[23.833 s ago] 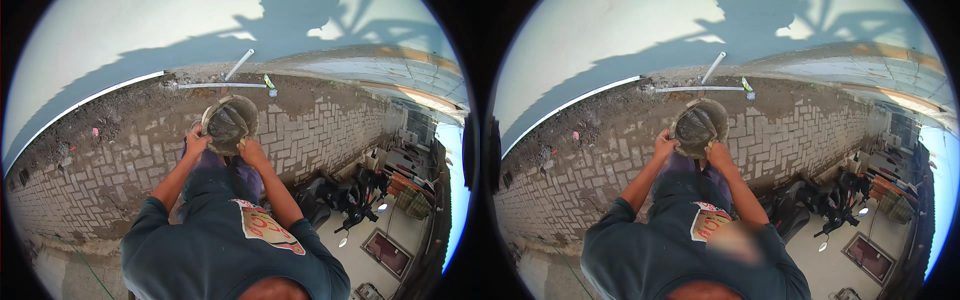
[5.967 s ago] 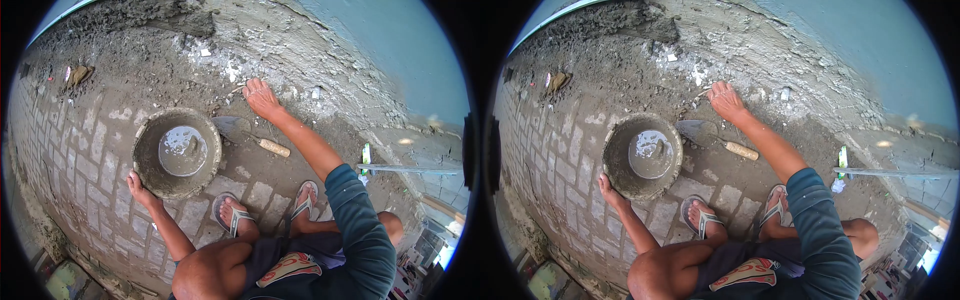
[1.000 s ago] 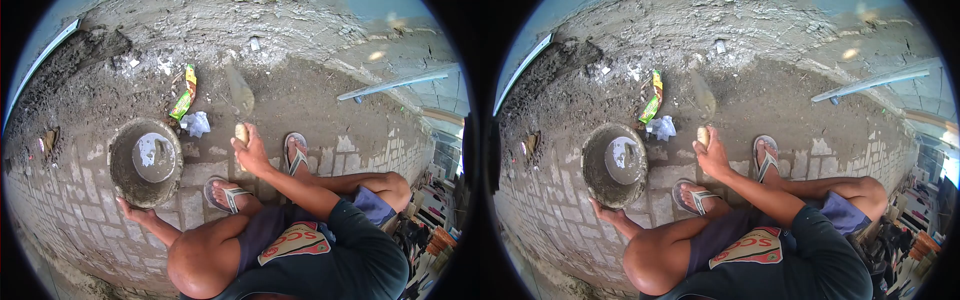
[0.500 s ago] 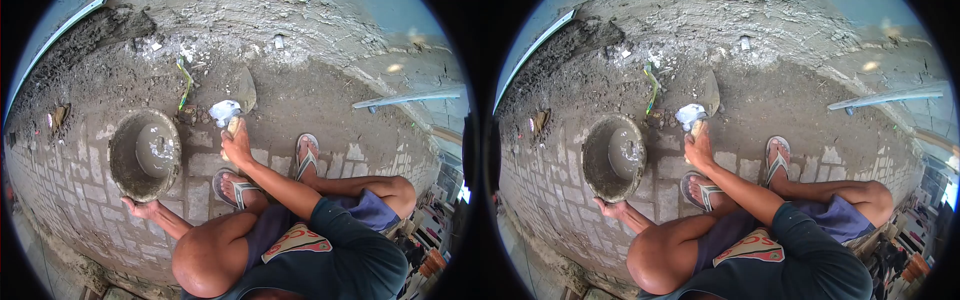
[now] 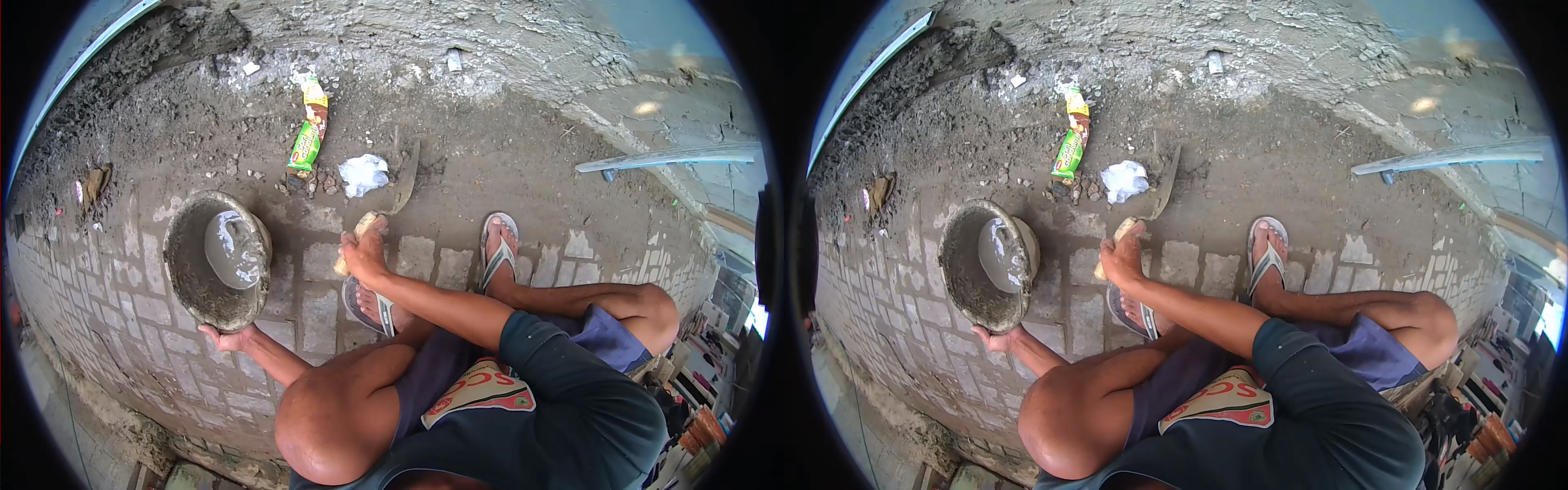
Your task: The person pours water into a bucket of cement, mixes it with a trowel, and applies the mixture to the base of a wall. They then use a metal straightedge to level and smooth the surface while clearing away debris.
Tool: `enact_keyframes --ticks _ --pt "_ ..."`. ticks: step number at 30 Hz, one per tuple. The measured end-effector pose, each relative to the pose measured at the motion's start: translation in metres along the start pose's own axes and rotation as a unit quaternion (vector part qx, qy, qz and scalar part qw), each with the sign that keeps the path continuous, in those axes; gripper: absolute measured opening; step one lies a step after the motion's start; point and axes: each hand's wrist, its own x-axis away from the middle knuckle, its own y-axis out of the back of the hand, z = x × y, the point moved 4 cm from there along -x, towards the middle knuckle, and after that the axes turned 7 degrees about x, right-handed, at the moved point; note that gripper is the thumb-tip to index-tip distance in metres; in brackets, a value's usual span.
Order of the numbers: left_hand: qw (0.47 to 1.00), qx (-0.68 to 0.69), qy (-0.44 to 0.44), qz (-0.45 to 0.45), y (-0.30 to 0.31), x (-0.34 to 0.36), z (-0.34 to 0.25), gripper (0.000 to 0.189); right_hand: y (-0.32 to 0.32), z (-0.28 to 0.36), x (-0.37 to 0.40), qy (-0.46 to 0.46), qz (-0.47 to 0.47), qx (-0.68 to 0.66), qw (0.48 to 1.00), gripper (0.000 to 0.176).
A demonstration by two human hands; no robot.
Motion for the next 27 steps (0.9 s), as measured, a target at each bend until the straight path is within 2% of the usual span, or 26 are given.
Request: enact_keyframes --ticks 2,4,5,7,8,10,11,12,13,14,15,17,19,20,21,23,25,26,27 --pt "1.000 -0.006 -0.002 0.005 0.002 -0.003 -0.002 0.060 -0.019 0.012 0.005 0.014 0.021 0.036 0.999 0.040" --pt "1.000 -0.005 -0.001 0.006 0.004 -0.004 -0.003 0.059 -0.034 0.023 0.007 0.008 0.093 -0.045 0.995 0.050" --pt "1.000 -0.005 -0.002 0.007 0.003 -0.003 -0.003 0.059 -0.027 0.041 0.015 0.008 0.094 -0.046 0.994 0.050" --pt "1.000 0.006 0.026 0.006 0.000 -0.001 -0.002 0.057 -0.021 0.087 0.039 0.013 0.261 0.043 0.964 0.059" --pt "1.000 0.008 0.018 0.007 -0.002 -0.001 -0.002 0.057 -0.023 0.089 0.042 0.009 0.240 0.026 0.970 0.055" --pt "1.000 -0.003 -0.001 -0.013 -0.003 0.002 -0.003 0.056 -0.022 0.061 0.021 0.127 0.118 0.060 0.983 0.051" --pt "1.000 0.004 -0.011 -0.012 -0.004 0.004 -0.003 0.056 -0.001 0.064 0.014 0.130 0.097 0.058 0.985 0.052" --pt "1.000 0.008 -0.004 -0.019 -0.007 0.006 -0.001 0.056 0.015 0.057 0.003 0.123 0.067 0.044 0.989 0.050" --pt "1.000 0.012 0.003 -0.027 -0.009 0.008 0.001 0.055 0.033 0.059 0.000 0.048 0.046 -0.004 0.998 0.048" --pt "0.999 0.005 -0.008 -0.039 -0.013 0.011 0.002 0.056 0.039 0.048 -0.017 0.022 0.004 -0.033 0.999 0.047" --pt "0.999 0.011 -0.015 -0.041 -0.009 0.009 0.001 0.056 0.036 0.045 -0.029 -0.003 -0.002 -0.095 0.995 0.047" --pt "0.999 -0.008 -0.019 -0.032 -0.003 0.004 0.001 0.057 -0.002 0.020 -0.065 0.066 0.018 0.015 0.998 0.052" --pt "0.999 0.011 -0.010 -0.031 -0.006 0.005 0.000 0.055 -0.050 0.020 -0.065 0.066 0.029 0.059 0.996 0.054" --pt "0.999 0.027 0.004 -0.032 -0.006 0.006 0.001 0.053 -0.066 0.032 -0.050 0.122 -0.004 0.019 0.992 0.057" --pt "0.999 0.031 0.001 -0.032 -0.003 0.007 0.001 0.053 -0.063 0.073 -0.018 0.025 0.117 -0.014 0.993 0.058" --pt "0.999 0.022 0.024 -0.009 -0.002 0.006 0.000 0.054 -0.070 0.100 0.001 0.107 0.155 0.020 0.982 0.062" --pt "1.000 0.020 0.019 -0.002 -0.001 0.005 -0.001 0.054 -0.052 0.122 0.001 0.080 0.180 0.047 0.979 0.066" --pt "1.000 0.017 0.019 0.002 0.001 0.006 0.001 0.054 -0.051 0.108 -0.032 0.205 0.078 0.110 0.969 0.066" --pt "1.000 0.025 0.014 -0.001 -0.002 0.006 0.002 0.054 -0.025 0.134 -0.041 0.265 0.050 0.164 0.949 0.062"
